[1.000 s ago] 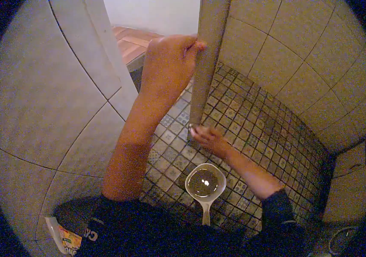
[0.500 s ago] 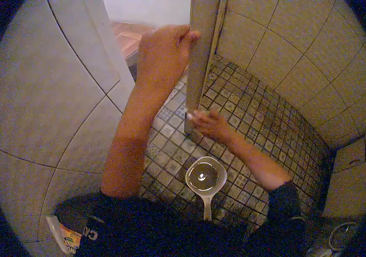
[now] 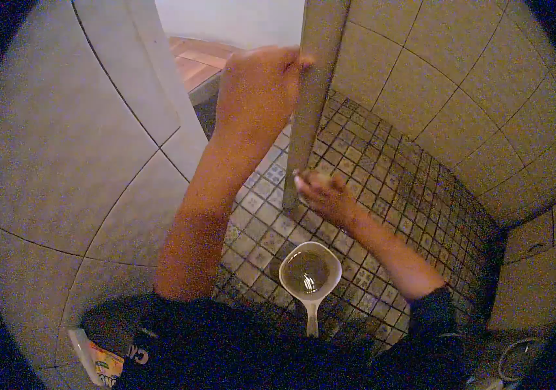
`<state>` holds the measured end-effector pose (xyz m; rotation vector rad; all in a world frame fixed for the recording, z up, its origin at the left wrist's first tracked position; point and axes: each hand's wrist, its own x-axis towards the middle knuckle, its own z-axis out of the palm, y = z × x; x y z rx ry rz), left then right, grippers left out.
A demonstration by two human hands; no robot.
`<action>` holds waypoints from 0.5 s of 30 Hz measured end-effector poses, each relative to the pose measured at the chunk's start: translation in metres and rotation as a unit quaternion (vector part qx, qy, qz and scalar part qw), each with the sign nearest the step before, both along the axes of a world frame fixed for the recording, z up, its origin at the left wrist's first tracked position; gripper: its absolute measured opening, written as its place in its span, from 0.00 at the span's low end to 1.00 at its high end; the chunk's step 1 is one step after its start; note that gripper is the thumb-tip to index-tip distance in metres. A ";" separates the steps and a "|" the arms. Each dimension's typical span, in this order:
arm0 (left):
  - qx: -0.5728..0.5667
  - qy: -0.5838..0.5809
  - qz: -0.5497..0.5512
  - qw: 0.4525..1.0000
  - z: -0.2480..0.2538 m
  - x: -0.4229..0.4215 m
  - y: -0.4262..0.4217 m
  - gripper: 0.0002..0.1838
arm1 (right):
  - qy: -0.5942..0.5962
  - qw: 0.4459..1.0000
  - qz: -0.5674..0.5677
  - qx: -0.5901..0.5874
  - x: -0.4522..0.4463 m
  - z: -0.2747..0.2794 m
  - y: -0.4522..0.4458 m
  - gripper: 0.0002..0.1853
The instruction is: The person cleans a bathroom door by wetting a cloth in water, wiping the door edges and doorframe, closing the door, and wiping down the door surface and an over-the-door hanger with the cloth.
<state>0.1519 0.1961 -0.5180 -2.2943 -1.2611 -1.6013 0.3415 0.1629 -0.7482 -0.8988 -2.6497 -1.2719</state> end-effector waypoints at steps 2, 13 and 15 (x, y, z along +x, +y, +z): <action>-0.008 0.019 0.007 1.000 0.001 -0.001 -0.001 0.10 | -0.007 1.000 -0.005 -0.018 -0.001 -0.038 -0.006 0.24; -0.022 0.004 0.013 1.000 0.001 -0.011 0.003 0.11 | 0.171 0.919 -0.049 -0.352 -0.043 -0.081 -0.018 0.13; -0.038 0.001 0.026 0.999 0.002 -0.015 0.002 0.11 | 0.201 0.885 -0.109 -0.405 -0.049 -0.016 -0.037 0.13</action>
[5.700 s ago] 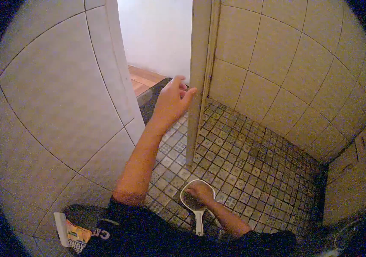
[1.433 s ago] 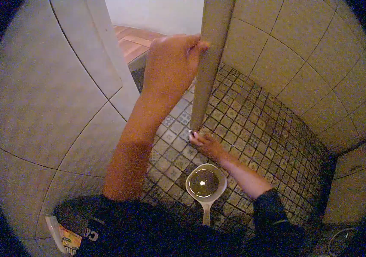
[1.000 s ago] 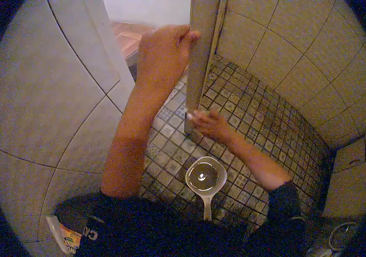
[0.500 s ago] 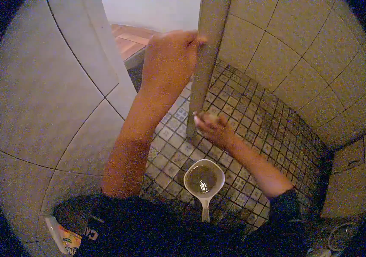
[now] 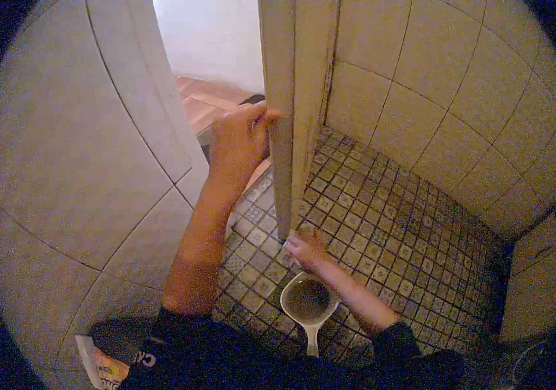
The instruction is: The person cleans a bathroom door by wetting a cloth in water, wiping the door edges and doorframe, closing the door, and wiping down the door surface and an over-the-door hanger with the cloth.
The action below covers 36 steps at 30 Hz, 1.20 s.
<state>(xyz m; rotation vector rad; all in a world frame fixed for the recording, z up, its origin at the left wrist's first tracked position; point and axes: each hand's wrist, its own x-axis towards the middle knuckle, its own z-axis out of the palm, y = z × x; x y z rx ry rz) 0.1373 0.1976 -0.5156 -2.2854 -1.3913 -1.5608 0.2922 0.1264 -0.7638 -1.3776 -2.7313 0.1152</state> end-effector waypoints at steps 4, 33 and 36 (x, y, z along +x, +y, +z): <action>-0.021 0.022 0.049 0.998 0.004 -0.012 -0.001 0.11 | 0.237 0.961 -0.069 -0.126 0.015 0.048 -0.026 0.17; -0.103 0.024 0.097 0.990 0.012 0.001 -0.020 0.25 | 0.314 0.937 0.012 -0.155 0.039 -0.139 -0.064 0.22; -0.098 0.021 0.067 0.993 0.016 0.006 -0.026 0.24 | 0.307 0.905 -0.142 -0.258 0.030 -0.078 -0.098 0.25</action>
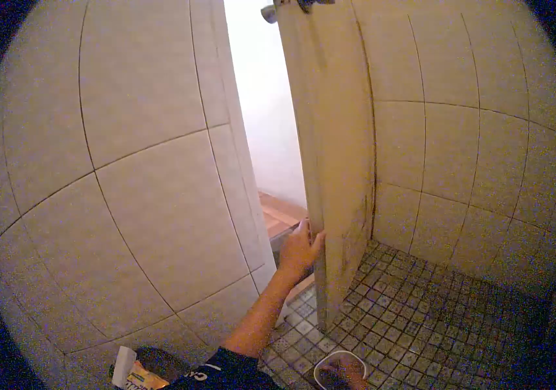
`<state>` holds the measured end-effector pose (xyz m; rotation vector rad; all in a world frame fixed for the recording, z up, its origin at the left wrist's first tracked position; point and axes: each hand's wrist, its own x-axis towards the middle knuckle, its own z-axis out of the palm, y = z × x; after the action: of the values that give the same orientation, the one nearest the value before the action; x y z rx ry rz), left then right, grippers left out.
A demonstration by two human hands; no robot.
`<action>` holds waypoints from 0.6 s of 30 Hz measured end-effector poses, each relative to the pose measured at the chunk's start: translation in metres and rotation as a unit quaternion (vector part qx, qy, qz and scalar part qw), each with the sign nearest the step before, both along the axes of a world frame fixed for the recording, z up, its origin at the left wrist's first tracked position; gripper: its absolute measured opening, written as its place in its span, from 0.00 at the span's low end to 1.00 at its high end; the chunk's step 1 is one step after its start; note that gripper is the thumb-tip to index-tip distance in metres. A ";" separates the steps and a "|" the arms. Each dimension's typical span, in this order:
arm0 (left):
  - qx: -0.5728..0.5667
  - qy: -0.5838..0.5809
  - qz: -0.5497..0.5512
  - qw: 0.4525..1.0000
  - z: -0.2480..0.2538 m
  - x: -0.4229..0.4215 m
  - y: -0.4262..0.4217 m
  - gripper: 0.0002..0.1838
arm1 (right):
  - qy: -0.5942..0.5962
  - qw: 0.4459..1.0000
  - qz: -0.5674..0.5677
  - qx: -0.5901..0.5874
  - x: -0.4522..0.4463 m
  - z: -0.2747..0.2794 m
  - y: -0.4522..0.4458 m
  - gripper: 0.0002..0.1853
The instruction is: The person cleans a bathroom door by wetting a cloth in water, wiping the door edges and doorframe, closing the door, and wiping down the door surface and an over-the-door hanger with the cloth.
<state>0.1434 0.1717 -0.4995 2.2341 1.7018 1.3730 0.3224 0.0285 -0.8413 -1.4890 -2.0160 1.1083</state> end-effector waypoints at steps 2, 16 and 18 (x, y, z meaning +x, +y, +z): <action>0.003 0.009 -0.003 1.000 0.001 0.005 -0.004 0.23 | 0.103 0.981 -0.085 -0.140 -0.006 0.009 -0.011 0.27; 0.024 0.057 0.017 0.998 0.005 0.040 -0.013 0.24 | 0.100 0.981 -0.120 -0.111 -0.016 -0.033 -0.011 0.26; 0.003 0.061 0.012 0.998 0.007 0.041 -0.014 0.24 | 0.098 0.981 -0.123 -0.116 -0.015 -0.042 -0.013 0.25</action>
<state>0.1847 0.1578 -0.4924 2.3549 1.7669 1.2725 0.3071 0.0156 -0.8830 -1.6180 -1.5648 1.3597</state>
